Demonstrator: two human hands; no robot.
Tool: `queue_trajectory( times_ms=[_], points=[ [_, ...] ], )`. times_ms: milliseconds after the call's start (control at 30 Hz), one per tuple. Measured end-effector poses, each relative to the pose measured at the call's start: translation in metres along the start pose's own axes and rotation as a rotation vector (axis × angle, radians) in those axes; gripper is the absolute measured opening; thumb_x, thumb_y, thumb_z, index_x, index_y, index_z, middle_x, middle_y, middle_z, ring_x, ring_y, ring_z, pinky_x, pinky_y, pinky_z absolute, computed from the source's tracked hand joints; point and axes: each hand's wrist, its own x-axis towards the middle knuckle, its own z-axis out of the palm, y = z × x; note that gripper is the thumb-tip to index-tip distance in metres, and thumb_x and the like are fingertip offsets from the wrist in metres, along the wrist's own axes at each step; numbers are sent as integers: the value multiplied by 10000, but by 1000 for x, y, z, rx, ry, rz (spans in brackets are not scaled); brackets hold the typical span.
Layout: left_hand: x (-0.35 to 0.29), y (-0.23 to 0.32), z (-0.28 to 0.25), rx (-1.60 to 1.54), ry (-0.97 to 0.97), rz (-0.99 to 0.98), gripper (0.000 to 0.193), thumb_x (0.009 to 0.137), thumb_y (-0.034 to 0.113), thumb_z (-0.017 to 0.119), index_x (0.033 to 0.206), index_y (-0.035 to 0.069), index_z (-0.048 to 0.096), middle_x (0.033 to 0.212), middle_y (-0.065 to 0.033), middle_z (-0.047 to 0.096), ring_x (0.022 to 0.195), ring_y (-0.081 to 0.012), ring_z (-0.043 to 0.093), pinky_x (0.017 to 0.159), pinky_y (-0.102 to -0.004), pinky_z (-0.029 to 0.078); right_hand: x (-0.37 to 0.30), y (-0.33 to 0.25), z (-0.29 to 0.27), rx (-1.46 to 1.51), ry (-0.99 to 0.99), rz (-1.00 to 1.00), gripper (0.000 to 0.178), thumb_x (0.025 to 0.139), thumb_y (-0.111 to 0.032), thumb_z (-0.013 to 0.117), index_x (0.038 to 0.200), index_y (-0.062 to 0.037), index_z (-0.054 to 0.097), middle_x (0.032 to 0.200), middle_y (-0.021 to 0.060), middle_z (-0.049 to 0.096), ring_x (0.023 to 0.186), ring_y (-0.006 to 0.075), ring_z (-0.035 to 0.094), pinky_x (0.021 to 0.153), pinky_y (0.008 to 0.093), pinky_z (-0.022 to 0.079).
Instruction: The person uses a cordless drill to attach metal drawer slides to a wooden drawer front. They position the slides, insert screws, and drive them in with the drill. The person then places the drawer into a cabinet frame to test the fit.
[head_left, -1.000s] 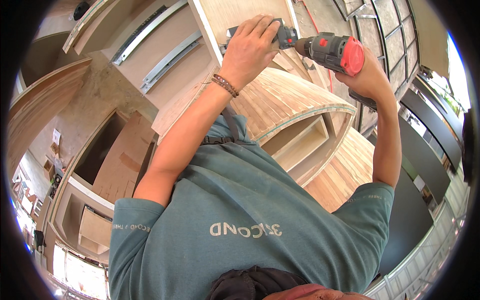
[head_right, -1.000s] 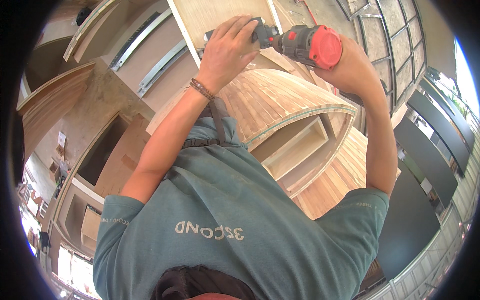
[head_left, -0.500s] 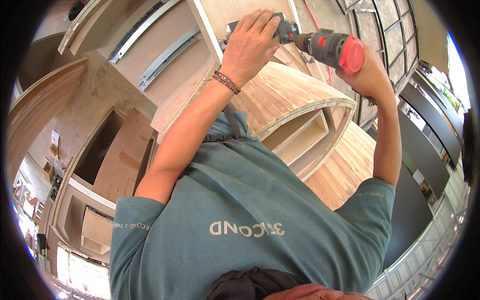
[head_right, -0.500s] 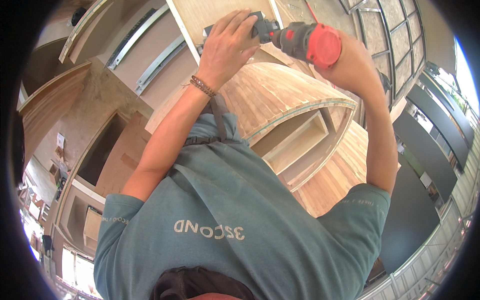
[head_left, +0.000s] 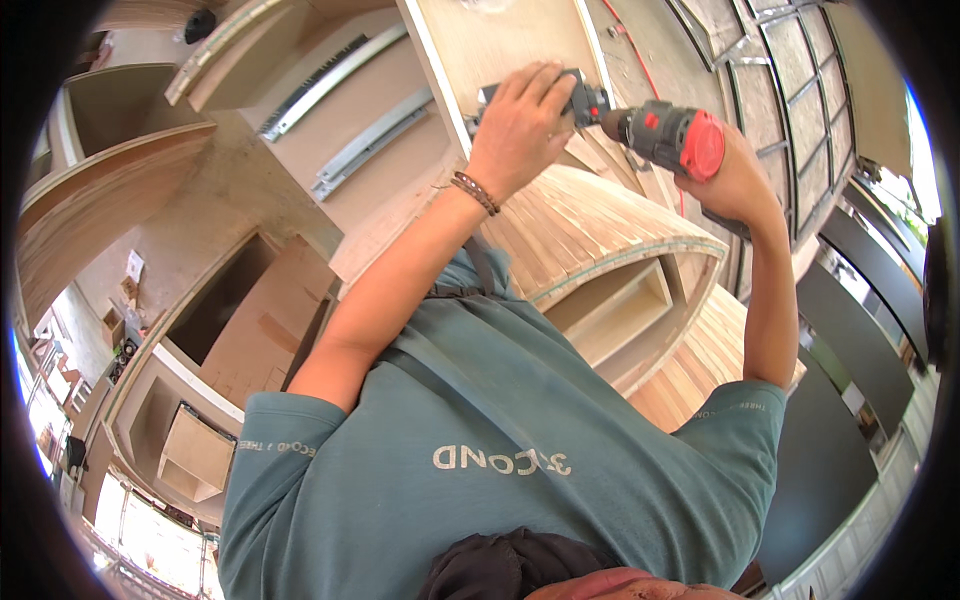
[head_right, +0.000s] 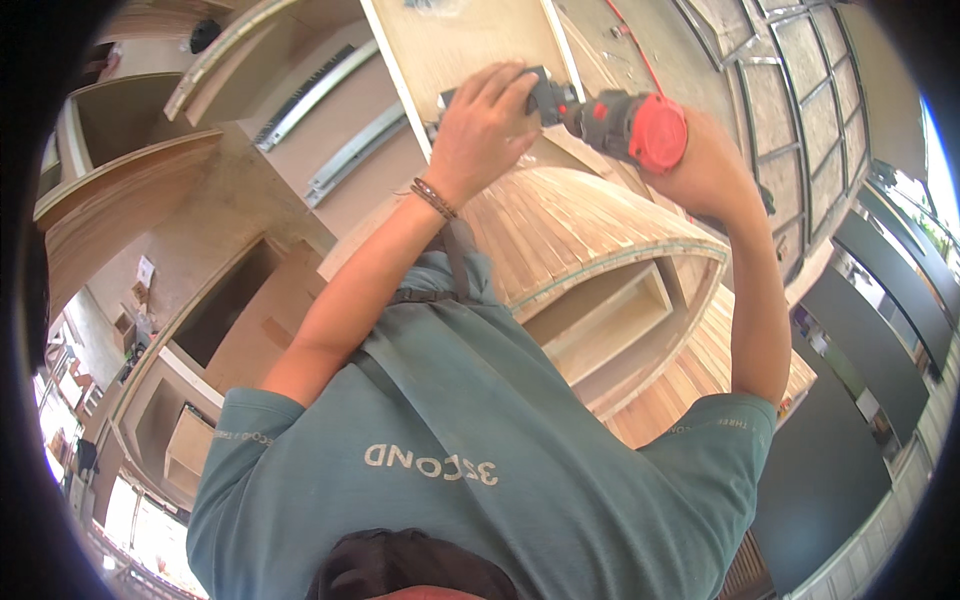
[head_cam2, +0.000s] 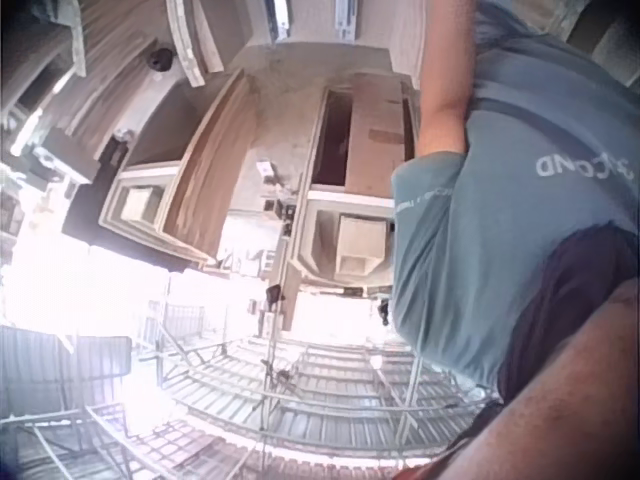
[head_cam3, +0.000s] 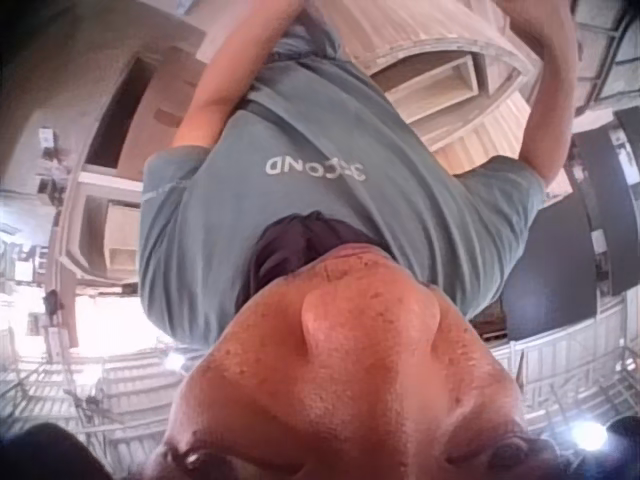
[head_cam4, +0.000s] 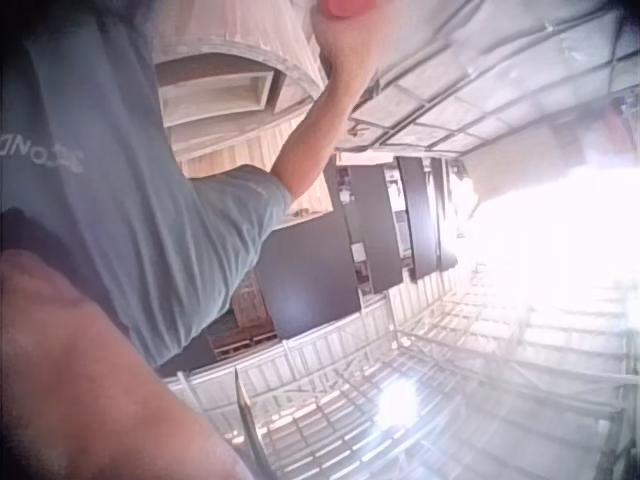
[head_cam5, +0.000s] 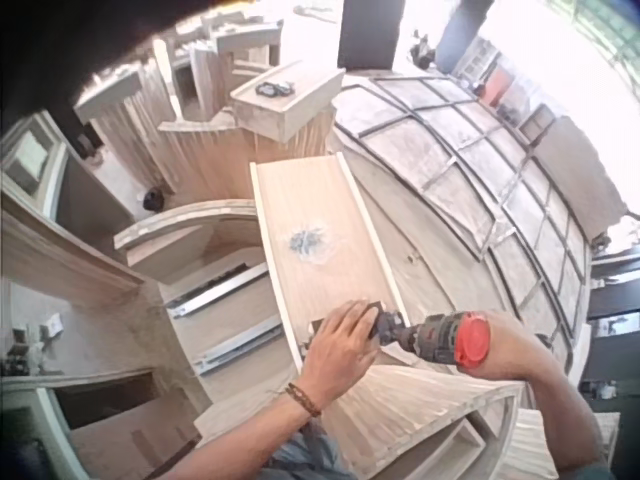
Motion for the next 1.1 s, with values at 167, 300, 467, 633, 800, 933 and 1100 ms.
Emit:
queue_trajectory(
  times_ms=[167, 300, 467, 633, 800, 933, 1100],
  points=[
    [5, 3, -13, -187, -15, -16, 614, 765, 207, 844, 1324, 125, 603, 1381, -136, 550, 1311, -353, 501, 1102, -445, 441, -17, -19, 4, 172, -18, 178, 440, 670, -46, 738, 1101, -4, 660, 900, 195, 687, 837, 386, 652, 824, 399, 525],
    [28, -4, -33, 108, 160, 24, 543, 828, 283, 787, 1319, 134, 610, 1377, -117, 522, 1253, -348, 513, 1052, -445, 443, -31, -22, 14, 185, 101, 194, 375, 681, -34, 725, 1049, 0, 663, 819, 204, 658, 780, 399, 638, 766, 391, 518],
    [66, -40, -56, 435, 291, 4, 676, 819, 282, 783, 1425, 124, 528, 1324, -143, 594, 1232, -349, 530, 1050, -460, 427, -57, 10, 33, 262, 303, 210, 512, 678, -80, 804, 1151, 9, 631, 1001, 188, 695, 891, 328, 673, 846, 373, 522],
    [73, -82, -63, 308, 153, -36, 845, 835, 242, 741, 1571, 101, 352, 1308, -195, 585, 1224, -389, 514, 1055, -483, 415, -73, -5, 30, 418, 342, 313, 525, 734, -64, 834, 1209, 5, 622, 1086, 105, 696, 1005, 218, 673, 903, 355, 522],
    [83, -116, -60, 379, 154, 47, 404, 883, 249, 722, 1253, 104, 647, 1133, -116, 664, 1087, -315, 590, 978, -425, 447, -83, -49, 59, 967, 447, 200, 354, 831, 24, 763, 1167, -22, 662, 1047, 31, 704, 936, 111, 647, 851, 286, 522],
    [87, -118, -73, 341, 152, 135, 191, 916, 243, 711, 1054, 112, 730, 932, -51, 715, 995, -250, 625, 921, -403, 456, -75, -79, 105, 1238, 498, 65, 395, 846, 5, 753, 1222, -22, 635, 1023, 31, 681, 930, 115, 632, 819, 270, 504],
    [82, -119, -98, 287, -7, 155, 224, 878, 213, 684, 1018, 41, 655, 1064, -151, 647, 1037, -339, 591, 954, -466, 459, -60, -146, 143, 1440, 416, -116, 728, 759, -73, 820, 1402, -23, 484, 1218, 92, 599, 1058, 171, 608, 889, 351, 499]
  ],
)
